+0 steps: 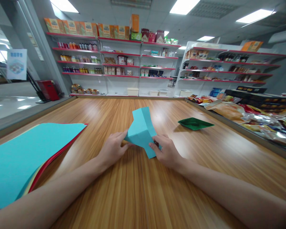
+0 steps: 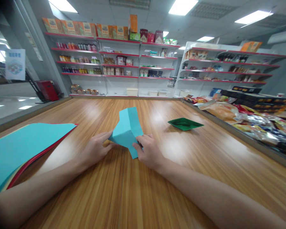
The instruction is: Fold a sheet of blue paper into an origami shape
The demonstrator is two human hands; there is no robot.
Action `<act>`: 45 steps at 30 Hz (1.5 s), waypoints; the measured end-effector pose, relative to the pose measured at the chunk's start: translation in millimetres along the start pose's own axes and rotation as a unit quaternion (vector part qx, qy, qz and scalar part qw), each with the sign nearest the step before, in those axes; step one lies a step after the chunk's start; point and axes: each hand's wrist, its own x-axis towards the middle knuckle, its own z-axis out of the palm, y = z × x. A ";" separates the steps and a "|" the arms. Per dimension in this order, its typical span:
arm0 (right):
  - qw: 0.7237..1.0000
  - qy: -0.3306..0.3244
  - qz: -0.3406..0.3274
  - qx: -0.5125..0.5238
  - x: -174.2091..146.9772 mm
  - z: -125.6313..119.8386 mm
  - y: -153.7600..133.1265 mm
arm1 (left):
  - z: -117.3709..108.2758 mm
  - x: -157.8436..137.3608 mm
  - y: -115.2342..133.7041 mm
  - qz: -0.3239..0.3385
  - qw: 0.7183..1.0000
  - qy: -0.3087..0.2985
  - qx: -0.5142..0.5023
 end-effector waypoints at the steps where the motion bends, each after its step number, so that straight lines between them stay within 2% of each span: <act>1: 1.000 0.006 0.003 -0.002 0.3 -0.3 -0.9 | 0.5 0.4 0.7 -0.027 0.998 -0.006 -0.059; 3: 1.000 0.012 0.000 -0.005 0.8 -1.0 -3.1 | 0.5 1.5 1.7 -0.093 0.977 -0.018 -0.189; 5: 1.000 -0.006 -0.021 -0.003 1.0 -1.8 -5.7 | -0.4 2.4 1.3 -0.152 0.945 -0.026 -0.287; 9: 0.997 -0.052 -0.049 -0.004 -0.2 -2.4 -10.3 | -0.8 3.1 -2.9 -0.223 0.902 -0.052 -0.367; 13: 0.999 -0.023 -0.032 -0.012 0.2 -3.5 -13.5 | 2.3 3.6 -5.5 -0.239 0.889 -0.061 -0.385; 16: 0.997 -0.021 -0.067 -0.026 0.6 -6.1 -15.4 | 2.0 4.3 -5.0 -0.241 0.889 -0.086 -0.379; 18: 0.993 -0.035 -0.112 -0.025 -0.3 -8.6 -16.5 | -0.8 4.3 -4.0 -0.247 0.874 -0.122 -0.401; 21: 0.982 -0.059 -0.178 -0.013 -3.2 -11.4 -17.6 | -5.3 3.8 -2.7 -0.238 0.847 -0.217 -0.423; 23: 0.973 -0.090 -0.211 -0.002 -5.0 -11.4 -17.4 | -5.0 3.3 -2.7 -0.207 0.865 -0.259 -0.377; 25: 0.964 -0.138 -0.229 0.012 -6.0 -9.8 -16.5 | -1.4 2.7 -3.5 -0.169 0.909 -0.248 -0.289; 27: 0.956 -0.185 -0.228 0.025 -6.1 -8.0 -15.4 | 3.3 1.6 -4.1 -0.148 0.953 -0.187 -0.185; 29: 0.953 -0.210 -0.216 0.032 -5.3 -7.2 -14.9 | 6.6 -0.3 -2.7 -0.130 0.984 -0.096 -0.068; 31: 0.951 -0.227 -0.206 0.032 -4.1 -7.8 -15.1 | 7.8 -3.0 1.7 -0.075 0.996 -0.011 0.055; 32: 0.950 -0.235 -0.205 0.033 -3.5 -8.5 -15.5 | 8.1 -4.6 4.7 -0.031 0.994 0.007 0.102; 34: 0.944 -0.254 -0.205 0.045 -2.8 -9.8 -16.7 | 9.2 -7.9 10.5 0.047 0.989 -0.018 0.143; 37: 0.934 -0.266 -0.204 0.126 -3.2 -10.4 -18.5 | 12.4 -11.3 13.3 0.104 0.977 -0.132 0.129; 40: 0.935 -0.233 -0.169 0.207 -3.5 -8.5 -18.6 | 13.5 -10.9 8.7 0.123 0.968 -0.193 0.107; 43: 0.958 -0.187 -0.123 0.180 -1.7 -5.5 -16.2 | 10.9 -8.6 3.5 0.121 0.966 -0.212 0.089; 45: 0.966 -0.182 -0.110 0.150 0.0 -3.8 -14.2 | 8.6 -7.8 2.3 0.115 0.966 -0.217 0.076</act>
